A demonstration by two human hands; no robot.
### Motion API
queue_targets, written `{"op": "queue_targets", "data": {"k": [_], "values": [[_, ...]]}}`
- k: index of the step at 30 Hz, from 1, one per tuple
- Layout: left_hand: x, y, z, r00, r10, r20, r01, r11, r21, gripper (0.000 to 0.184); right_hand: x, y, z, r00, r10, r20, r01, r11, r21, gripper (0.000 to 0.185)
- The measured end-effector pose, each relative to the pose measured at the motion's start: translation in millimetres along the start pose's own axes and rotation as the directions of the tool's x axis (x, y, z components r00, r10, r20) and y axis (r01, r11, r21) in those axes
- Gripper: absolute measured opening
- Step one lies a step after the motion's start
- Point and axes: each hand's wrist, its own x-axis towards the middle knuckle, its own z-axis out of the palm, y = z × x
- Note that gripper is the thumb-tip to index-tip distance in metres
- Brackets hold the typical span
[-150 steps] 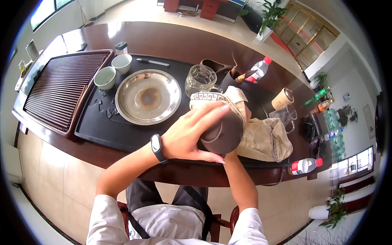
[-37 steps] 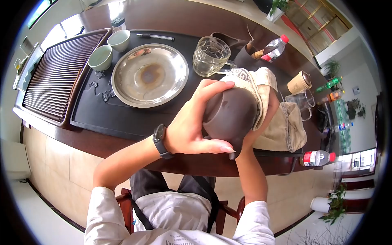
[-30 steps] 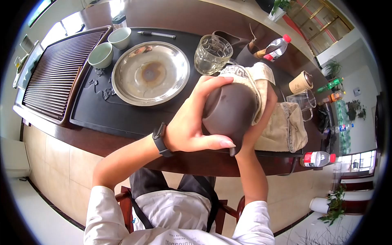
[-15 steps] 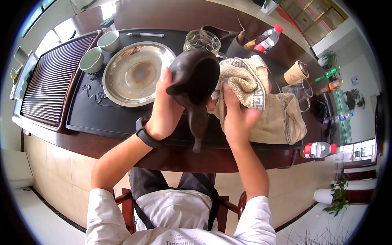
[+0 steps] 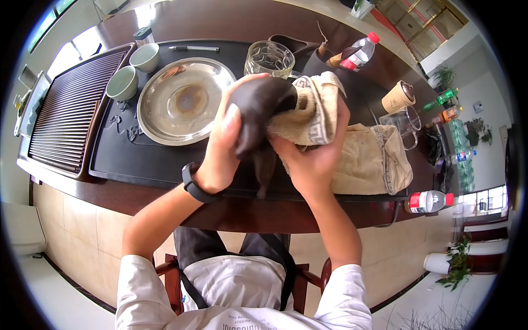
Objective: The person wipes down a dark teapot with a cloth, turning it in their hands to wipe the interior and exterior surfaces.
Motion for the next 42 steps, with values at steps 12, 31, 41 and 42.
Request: {"op": "queue_targets", "data": {"k": [12, 31, 41, 42], "values": [[-10, -16, -10, 0.928, 0.245, 0.281, -0.318, 0.915, 0.250, 0.096, -3, -15, 3, 0.995, 0.095, 0.039, -0.089, 0.986, -0.143, 0.085], [-1, -17, -14, 0.777, 0.416, 0.472, -0.590, 0.744, 0.315, 0.099, -10, 14, 2, 0.996, -0.093, 0.016, 0.094, 0.993, -0.075, 0.081], [-2, -14, -18, 0.799, 0.387, 0.460, -0.568, 0.737, 0.367, 0.098, 2, -19, -2, 0.987, 0.117, 0.110, -0.084, 0.960, -0.269, 0.080], [-5, -13, -17, 0.857, 0.323, 0.401, -0.472, 0.803, 0.363, 0.097, 2, -20, -1, 0.988, 0.117, 0.105, -0.085, 0.959, -0.269, 0.080]]}}
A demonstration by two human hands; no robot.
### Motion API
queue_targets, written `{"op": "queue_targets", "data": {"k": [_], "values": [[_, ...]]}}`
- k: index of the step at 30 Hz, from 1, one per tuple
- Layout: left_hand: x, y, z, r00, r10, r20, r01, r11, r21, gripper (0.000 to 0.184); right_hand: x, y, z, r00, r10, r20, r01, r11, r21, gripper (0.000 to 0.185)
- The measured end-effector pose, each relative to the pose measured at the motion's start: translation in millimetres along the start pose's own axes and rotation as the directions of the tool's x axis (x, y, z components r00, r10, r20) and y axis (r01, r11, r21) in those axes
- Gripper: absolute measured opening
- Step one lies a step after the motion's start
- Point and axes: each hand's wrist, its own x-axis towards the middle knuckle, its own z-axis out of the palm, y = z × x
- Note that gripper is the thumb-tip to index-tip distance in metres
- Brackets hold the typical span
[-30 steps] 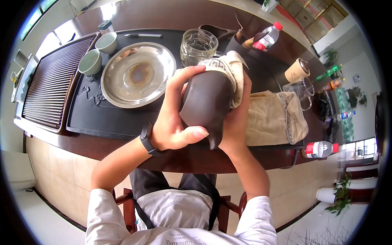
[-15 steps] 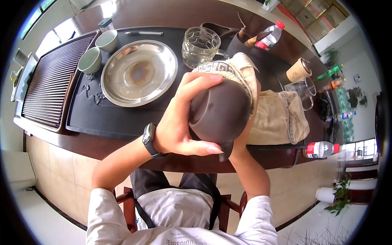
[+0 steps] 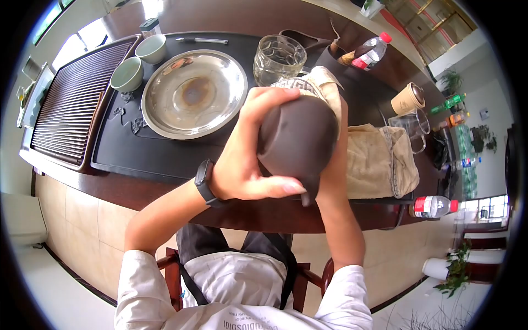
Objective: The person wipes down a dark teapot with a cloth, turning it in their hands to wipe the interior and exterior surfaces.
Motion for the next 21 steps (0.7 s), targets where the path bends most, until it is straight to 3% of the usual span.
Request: {"op": "queue_targets", "data": {"k": [2, 3, 5, 6, 8, 9, 11, 13, 14, 17, 21], "values": [[2, 6, 6, 0.987, -0.149, -0.061, 0.134, 0.970, -0.202, 0.093, 1, -2, 2, 0.980, 0.198, -0.004, -0.189, 0.943, 0.275, 0.076], [4, 11, 8, 0.973, -0.218, -0.078, 0.192, 0.948, -0.255, 0.091, 1, 3, 2, 0.975, 0.220, 0.013, -0.212, 0.920, 0.330, 0.073], [4, 5, 6, 0.969, -0.214, -0.125, 0.174, 0.947, -0.270, 0.087, 2, 2, 3, 0.943, 0.332, -0.025, -0.262, 0.786, 0.560, 0.071], [7, 8, 6, 0.949, -0.250, -0.191, 0.198, 0.947, -0.255, 0.088, 2, 3, 4, 0.951, 0.298, -0.083, -0.188, 0.770, 0.609, 0.058], [1, 14, 4, 0.845, -0.508, -0.165, 0.366, 0.776, -0.514, 0.089, 4, 6, 0, 0.940, 0.334, -0.075, -0.200, 0.714, 0.671, 0.052], [1, 10, 0, 0.856, -0.503, -0.118, 0.334, 0.713, -0.616, 0.088, 5, 6, -1, 0.928, 0.368, -0.059, -0.213, 0.653, 0.727, 0.045], [0, 4, -6, 0.872, -0.489, -0.023, 0.284, 0.543, -0.791, 0.090, 6, 5, 0, 0.942, 0.323, -0.087, -0.153, 0.649, 0.745, 0.038], [8, 8, -1, 0.721, -0.682, -0.121, 0.280, 0.447, -0.849, 0.086, 5, 6, 1, 0.952, 0.260, -0.159, -0.074, 0.703, 0.707, 0.039], [6, 7, -4, 0.766, -0.638, -0.083, 0.307, 0.476, -0.824, 0.082, 4, 10, 1, 0.961, 0.226, -0.157, -0.057, 0.721, 0.691, 0.044], [7, 10, -2, 0.754, -0.654, -0.052, 0.296, 0.410, -0.862, 0.082, 2, 10, 3, 0.960, 0.250, -0.126, -0.104, 0.736, 0.669, 0.053], [8, 10, 0, 0.745, -0.659, -0.099, 0.292, 0.456, -0.841, 0.082, 1, 7, 3, 0.969, 0.240, -0.060, -0.129, 0.698, 0.705, 0.063]]}}
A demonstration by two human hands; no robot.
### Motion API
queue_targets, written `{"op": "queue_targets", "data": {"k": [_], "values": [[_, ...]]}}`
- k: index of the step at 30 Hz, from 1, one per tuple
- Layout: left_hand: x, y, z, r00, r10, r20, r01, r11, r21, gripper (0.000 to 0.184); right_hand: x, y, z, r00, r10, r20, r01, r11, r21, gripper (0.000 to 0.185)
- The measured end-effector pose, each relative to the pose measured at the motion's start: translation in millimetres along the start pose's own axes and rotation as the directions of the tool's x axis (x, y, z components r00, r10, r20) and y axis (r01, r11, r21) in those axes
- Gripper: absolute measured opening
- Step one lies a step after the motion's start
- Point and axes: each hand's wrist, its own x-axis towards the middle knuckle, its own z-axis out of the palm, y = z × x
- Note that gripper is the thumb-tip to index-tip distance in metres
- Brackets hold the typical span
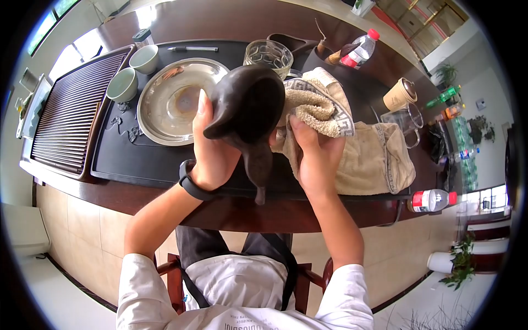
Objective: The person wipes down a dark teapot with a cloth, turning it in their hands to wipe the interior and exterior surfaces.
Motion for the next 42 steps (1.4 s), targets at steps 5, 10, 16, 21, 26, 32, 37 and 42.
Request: {"op": "queue_targets", "data": {"k": [5, 10, 16, 21, 26, 32, 37, 42], "values": [[-1, 0, -4, 0.991, -0.007, 0.134, -0.019, 0.982, 0.187, 0.075, -1, 2, -2, 1.000, 0.020, -0.008, -0.020, 0.999, -0.047, 0.066], [0, -2, -2, 0.937, 0.153, 0.314, -0.317, 0.751, 0.579, 0.074, 0, 10, -6, 0.979, -0.201, 0.014, 0.195, 0.929, -0.316, 0.071], [-6, -1, 1, 0.905, 0.098, 0.414, -0.356, 0.708, 0.610, 0.091, -2, 4, -9, 0.917, -0.390, 0.080, 0.356, 0.715, -0.602, 0.061], [-3, -7, 1, 0.898, 0.127, 0.421, -0.370, 0.738, 0.564, 0.087, -2, 2, -8, 0.910, -0.407, 0.082, 0.384, 0.751, -0.537, 0.054], [-7, -5, 0, 0.919, 0.112, 0.379, -0.313, 0.790, 0.526, 0.085, -3, 8, -9, 0.936, -0.352, 0.012, 0.312, 0.813, -0.491, 0.053], [2, -1, -8, 0.975, 0.168, 0.144, -0.205, 0.933, 0.297, 0.077, 4, 7, -10, 0.921, -0.154, -0.359, 0.125, 0.987, -0.104, 0.022], [10, 22, -2, 0.976, 0.211, 0.053, -0.217, 0.958, 0.188, 0.066, 20, 3, -23, 0.893, 0.008, -0.450, 0.078, 0.982, 0.172, 0.024], [18, 38, 0, 0.942, 0.335, -0.023, -0.324, 0.924, 0.206, 0.059, 23, -1, -27, 0.905, 0.063, -0.421, 0.008, 0.986, 0.165, 0.027]]}}
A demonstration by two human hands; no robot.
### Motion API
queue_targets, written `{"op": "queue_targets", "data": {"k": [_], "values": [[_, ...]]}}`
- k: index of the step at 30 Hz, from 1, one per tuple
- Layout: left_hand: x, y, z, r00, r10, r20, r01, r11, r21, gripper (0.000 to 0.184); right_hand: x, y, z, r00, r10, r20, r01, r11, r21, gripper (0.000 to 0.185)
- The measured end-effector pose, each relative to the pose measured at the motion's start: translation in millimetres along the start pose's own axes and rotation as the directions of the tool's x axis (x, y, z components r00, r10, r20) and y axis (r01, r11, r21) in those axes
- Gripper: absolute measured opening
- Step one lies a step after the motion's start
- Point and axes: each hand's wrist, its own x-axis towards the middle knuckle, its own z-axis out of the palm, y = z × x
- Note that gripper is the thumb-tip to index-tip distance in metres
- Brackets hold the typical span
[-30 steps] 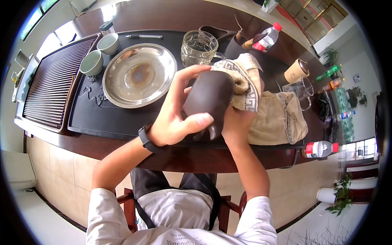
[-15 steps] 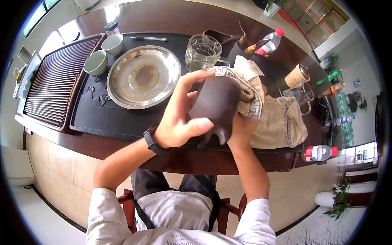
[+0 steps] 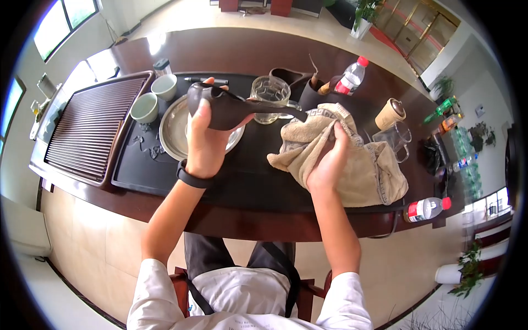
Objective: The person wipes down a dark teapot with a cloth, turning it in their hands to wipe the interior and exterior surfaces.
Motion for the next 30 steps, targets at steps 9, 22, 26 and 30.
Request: {"op": "queue_targets", "data": {"k": [9, 22, 26, 30], "values": [[22, 53, -35, 0.908, -0.289, -0.305, 0.244, 0.953, -0.178, 0.058, -7, -6, 9, 0.999, -0.033, -0.038, 0.035, 0.998, 0.054, 0.027], [73, 66, -62, 0.951, -0.019, -0.310, 0.134, 0.925, 0.356, 0.052, -10, -6, 11, 0.998, 0.013, -0.057, -0.011, 0.999, 0.036, 0.026], [89, 58, -65, 0.966, 0.104, -0.235, 0.050, 0.821, 0.569, 0.061, -9, -5, 8, 1.000, -0.003, -0.024, 0.004, 1.000, 0.014, 0.024], [116, 45, -90, 0.995, 0.082, -0.051, 0.014, 0.402, 0.915, 0.069, -10, -7, 9, 1.000, 0.000, -0.003, 0.000, 1.000, -0.009, 0.026]]}}
